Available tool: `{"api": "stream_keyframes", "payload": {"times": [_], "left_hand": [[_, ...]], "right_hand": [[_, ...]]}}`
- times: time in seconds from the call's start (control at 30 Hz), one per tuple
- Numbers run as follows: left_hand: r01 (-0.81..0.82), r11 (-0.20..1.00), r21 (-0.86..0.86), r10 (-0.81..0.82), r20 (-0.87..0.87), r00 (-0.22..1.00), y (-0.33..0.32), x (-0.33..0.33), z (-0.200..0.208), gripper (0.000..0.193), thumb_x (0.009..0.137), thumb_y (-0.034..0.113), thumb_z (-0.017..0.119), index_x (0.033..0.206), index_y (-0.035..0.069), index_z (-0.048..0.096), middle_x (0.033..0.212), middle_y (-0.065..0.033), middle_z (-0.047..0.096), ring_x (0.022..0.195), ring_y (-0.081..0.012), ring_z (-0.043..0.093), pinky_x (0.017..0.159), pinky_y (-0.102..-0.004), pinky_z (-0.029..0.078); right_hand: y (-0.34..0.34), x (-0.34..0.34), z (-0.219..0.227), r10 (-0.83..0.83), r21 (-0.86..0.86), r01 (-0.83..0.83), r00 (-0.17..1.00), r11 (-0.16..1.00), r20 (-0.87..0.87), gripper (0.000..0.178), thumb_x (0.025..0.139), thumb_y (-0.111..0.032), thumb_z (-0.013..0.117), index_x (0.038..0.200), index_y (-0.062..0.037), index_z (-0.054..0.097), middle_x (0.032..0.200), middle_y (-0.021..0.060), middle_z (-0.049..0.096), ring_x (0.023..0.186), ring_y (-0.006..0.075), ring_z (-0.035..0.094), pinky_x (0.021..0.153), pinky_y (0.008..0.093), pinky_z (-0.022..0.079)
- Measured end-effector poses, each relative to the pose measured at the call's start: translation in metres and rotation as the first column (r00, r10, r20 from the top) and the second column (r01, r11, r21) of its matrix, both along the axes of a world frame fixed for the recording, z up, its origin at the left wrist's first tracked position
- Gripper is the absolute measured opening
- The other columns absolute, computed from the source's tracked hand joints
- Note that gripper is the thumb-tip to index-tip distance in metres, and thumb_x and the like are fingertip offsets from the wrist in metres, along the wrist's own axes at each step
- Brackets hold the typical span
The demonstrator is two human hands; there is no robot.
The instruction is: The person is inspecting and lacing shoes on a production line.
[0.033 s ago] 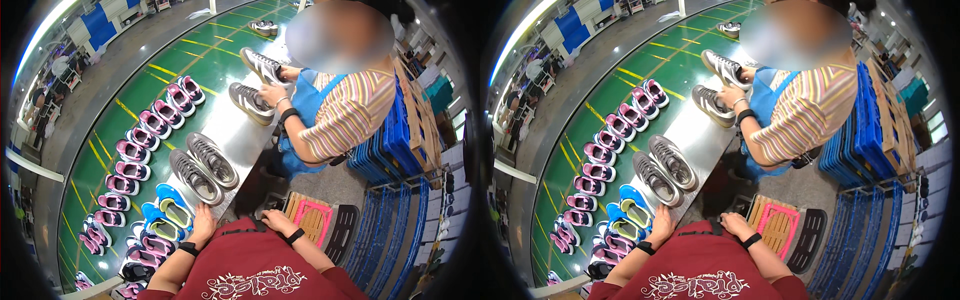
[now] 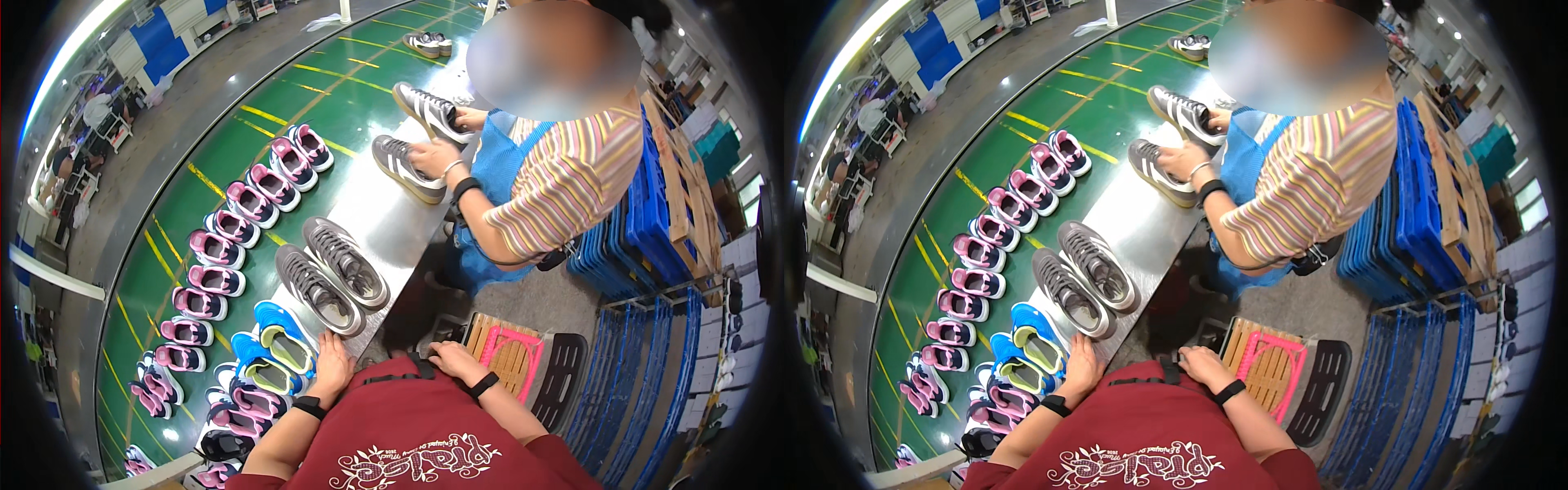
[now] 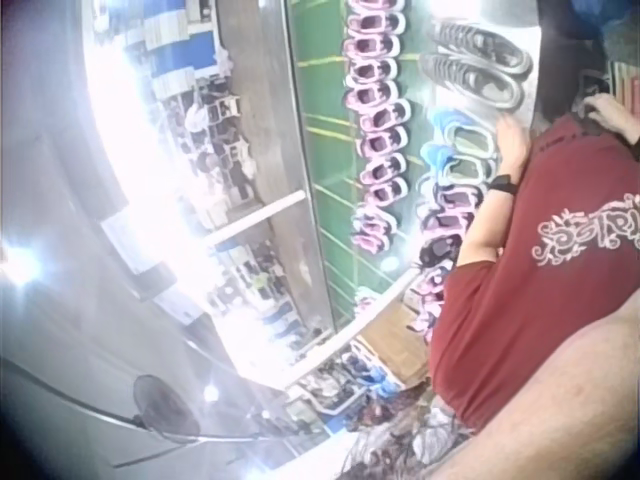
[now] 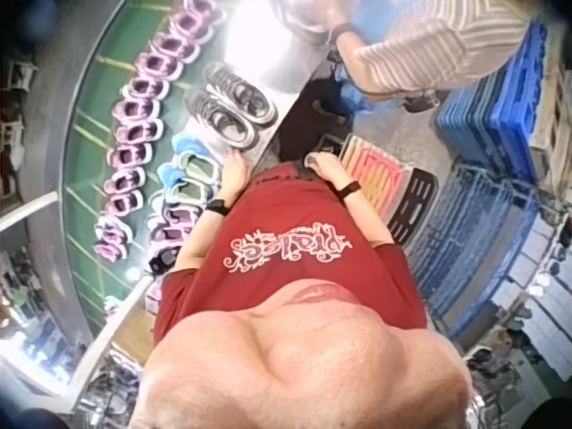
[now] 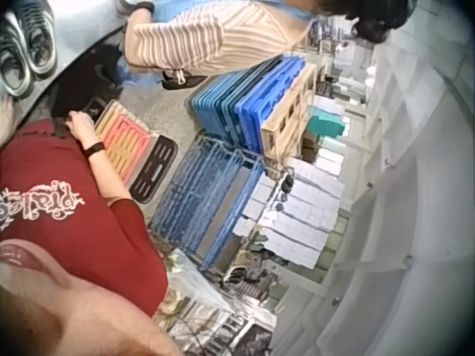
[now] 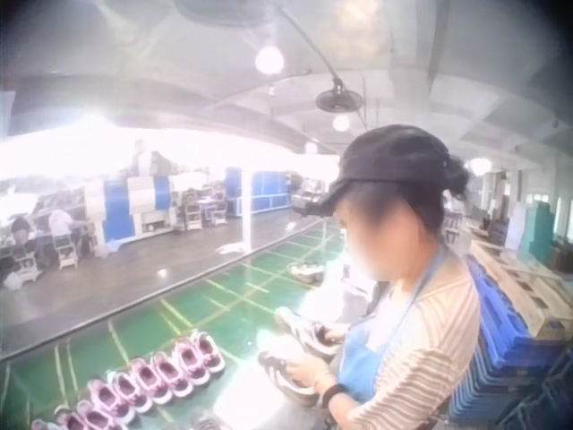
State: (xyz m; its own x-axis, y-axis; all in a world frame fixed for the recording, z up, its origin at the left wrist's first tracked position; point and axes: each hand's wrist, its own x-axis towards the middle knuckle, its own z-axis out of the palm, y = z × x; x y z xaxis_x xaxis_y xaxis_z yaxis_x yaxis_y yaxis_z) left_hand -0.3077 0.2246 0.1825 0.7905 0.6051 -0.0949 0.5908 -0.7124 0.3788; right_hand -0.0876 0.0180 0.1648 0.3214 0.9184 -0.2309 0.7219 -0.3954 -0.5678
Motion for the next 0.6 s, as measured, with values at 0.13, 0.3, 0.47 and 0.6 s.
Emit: {"api": "stream_keyframes", "payload": {"times": [0.13,0.3,0.47,0.6], "left_hand": [[0.098,0.991,0.092,-0.084,-0.145,0.986,-0.007,-0.006,-0.014,0.078,0.075,0.027,0.065,0.128,-0.019,0.032,0.135,-0.0342,0.032,0.127,-0.0499,0.027,0.108,-0.0514,0.022],[0.440,0.833,0.335,-0.234,-0.507,0.830,-0.006,-0.010,-0.032,0.073,0.079,0.039,0.060,0.124,-0.016,0.043,0.130,-0.0301,0.042,0.125,-0.0483,0.032,0.108,-0.0557,0.018],[0.497,0.761,0.417,-0.220,-0.555,0.803,-0.001,-0.004,-0.019,0.077,0.079,0.048,0.058,0.124,-0.014,0.044,0.126,-0.0268,0.047,0.122,-0.0431,0.037,0.108,-0.0506,0.019],[0.514,0.771,0.376,-0.298,-0.500,0.813,0.000,-0.004,-0.022,0.079,0.081,0.046,0.058,0.123,-0.019,0.040,0.129,-0.0314,0.042,0.123,-0.0463,0.034,0.107,-0.0511,0.022]], "right_hand": [[-0.024,0.008,-0.005,-0.139,-0.022,0.138,0.989,0.990,-0.044,0.031,0.084,-0.022,0.057,0.109,-0.0044,0.058,0.098,0.0201,0.062,0.095,0.0364,0.059,0.082,0.0429,0.047],[-0.123,-0.004,-0.097,-0.526,-0.349,0.480,0.849,0.805,-0.046,0.028,0.080,-0.022,0.056,0.102,-0.0056,0.064,0.094,0.0221,0.064,0.089,0.0350,0.063,0.078,0.0427,0.049],[-0.232,-0.086,-0.172,-0.711,-0.539,0.624,0.700,0.567,0.063,0.021,0.076,-0.023,0.058,0.079,-0.0037,0.066,0.083,0.0217,0.065,0.076,0.0346,0.064,0.069,0.0473,0.049],[-0.243,-0.162,-0.147,-0.710,-0.585,0.529,0.694,0.615,-0.119,0.025,0.080,-0.022,0.055,0.090,-0.0005,0.064,0.090,0.0263,0.061,0.089,0.0408,0.060,0.073,0.0436,0.048]]}}
